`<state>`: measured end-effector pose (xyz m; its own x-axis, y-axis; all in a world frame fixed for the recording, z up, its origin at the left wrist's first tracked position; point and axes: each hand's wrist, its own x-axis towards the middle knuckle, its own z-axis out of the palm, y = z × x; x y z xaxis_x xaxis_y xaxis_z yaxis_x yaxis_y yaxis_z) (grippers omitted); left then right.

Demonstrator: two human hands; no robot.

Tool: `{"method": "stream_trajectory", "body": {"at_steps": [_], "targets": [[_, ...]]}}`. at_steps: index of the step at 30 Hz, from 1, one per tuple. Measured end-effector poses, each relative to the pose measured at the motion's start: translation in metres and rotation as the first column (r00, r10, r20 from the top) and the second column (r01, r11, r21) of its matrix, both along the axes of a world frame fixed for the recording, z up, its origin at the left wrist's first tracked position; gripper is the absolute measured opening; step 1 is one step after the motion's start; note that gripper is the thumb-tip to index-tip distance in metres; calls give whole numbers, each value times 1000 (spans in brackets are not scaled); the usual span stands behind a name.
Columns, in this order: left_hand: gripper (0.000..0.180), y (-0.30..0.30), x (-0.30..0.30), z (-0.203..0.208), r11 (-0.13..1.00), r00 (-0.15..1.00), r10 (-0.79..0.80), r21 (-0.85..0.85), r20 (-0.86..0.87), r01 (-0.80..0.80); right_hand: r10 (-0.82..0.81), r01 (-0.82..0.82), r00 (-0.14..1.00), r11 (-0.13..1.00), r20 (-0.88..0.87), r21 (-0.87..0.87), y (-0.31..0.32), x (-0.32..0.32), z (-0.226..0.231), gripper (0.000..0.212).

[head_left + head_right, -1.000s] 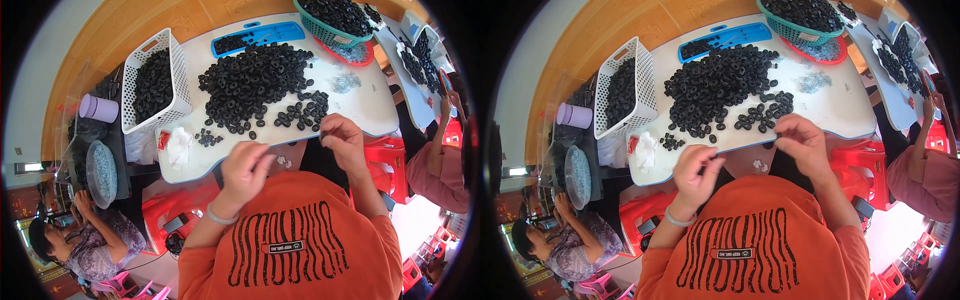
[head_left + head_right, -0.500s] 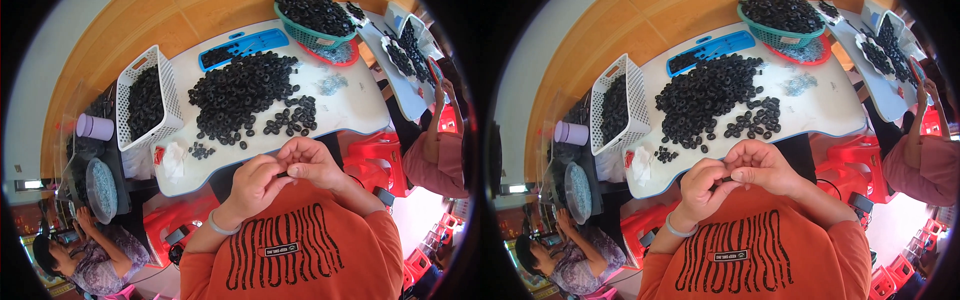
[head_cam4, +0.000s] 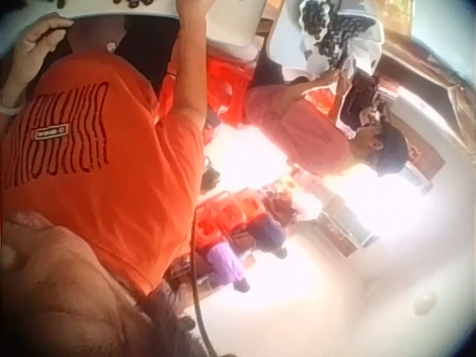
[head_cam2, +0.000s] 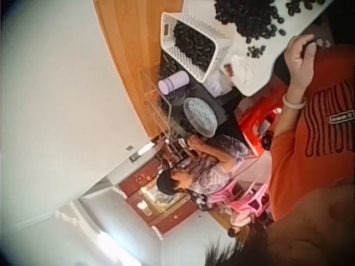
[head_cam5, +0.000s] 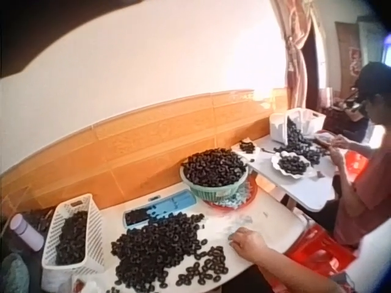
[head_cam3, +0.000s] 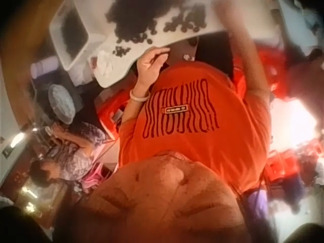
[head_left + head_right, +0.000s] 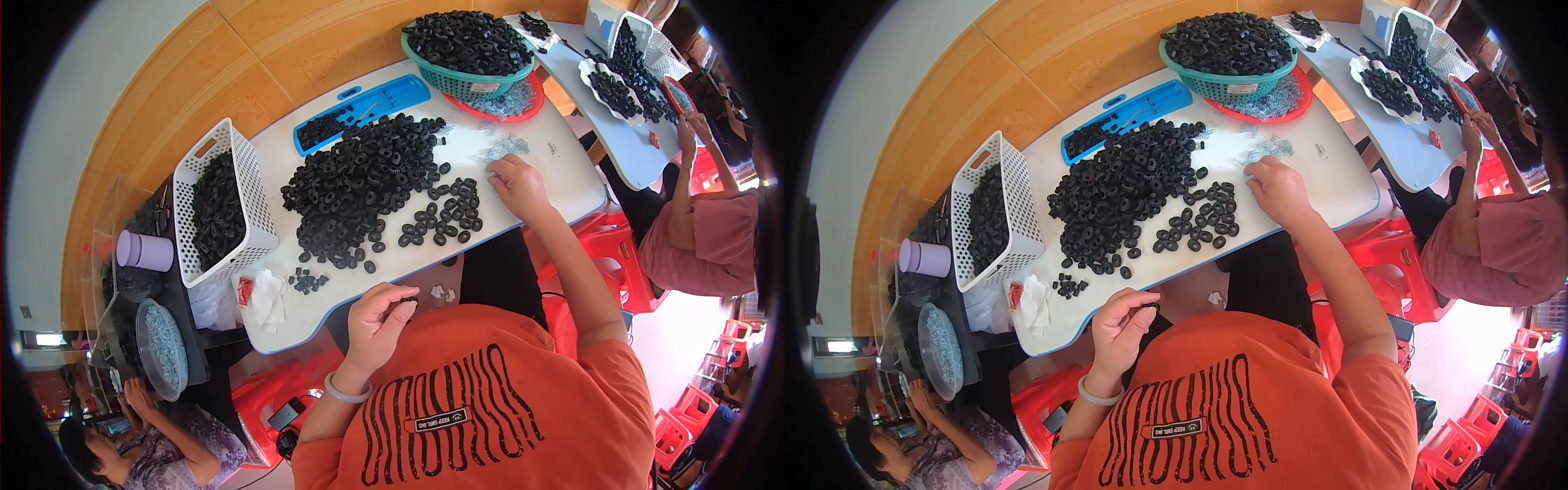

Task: The person assembles components by hand, picking up a black plastic part and a metal spring, inserting the spring into the part, and placing the assembled unit onto the table. This process is repeated, with the person occasionally reaching into a white basket or blue tray for more parts.

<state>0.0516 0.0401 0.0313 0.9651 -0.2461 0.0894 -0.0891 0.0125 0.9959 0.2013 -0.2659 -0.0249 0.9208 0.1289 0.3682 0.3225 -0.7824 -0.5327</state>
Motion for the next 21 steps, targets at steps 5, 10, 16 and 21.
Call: {"method": "stream_trajectory", "body": {"at_steps": [5,10,16,21], "targets": [[17,2,0,-1,998,998,39,-46,-46,-42,26,-24,999,998,28,-63,-2,3,-3,8],[16,4,-3,-5,998,991,19,-64,-129,-28,25,-28,999,997,-29,-78,-15,-1,1,6],[15,-1,1,-6,997,995,37,-59,-97,-43,2,-1,999,1000,-37,18,-18,-4,5,6],[17,-3,3,-7,999,997,25,-27,-67,-27,-6,-1,996,997,-92,-76,-17,-1,5,10]]}}
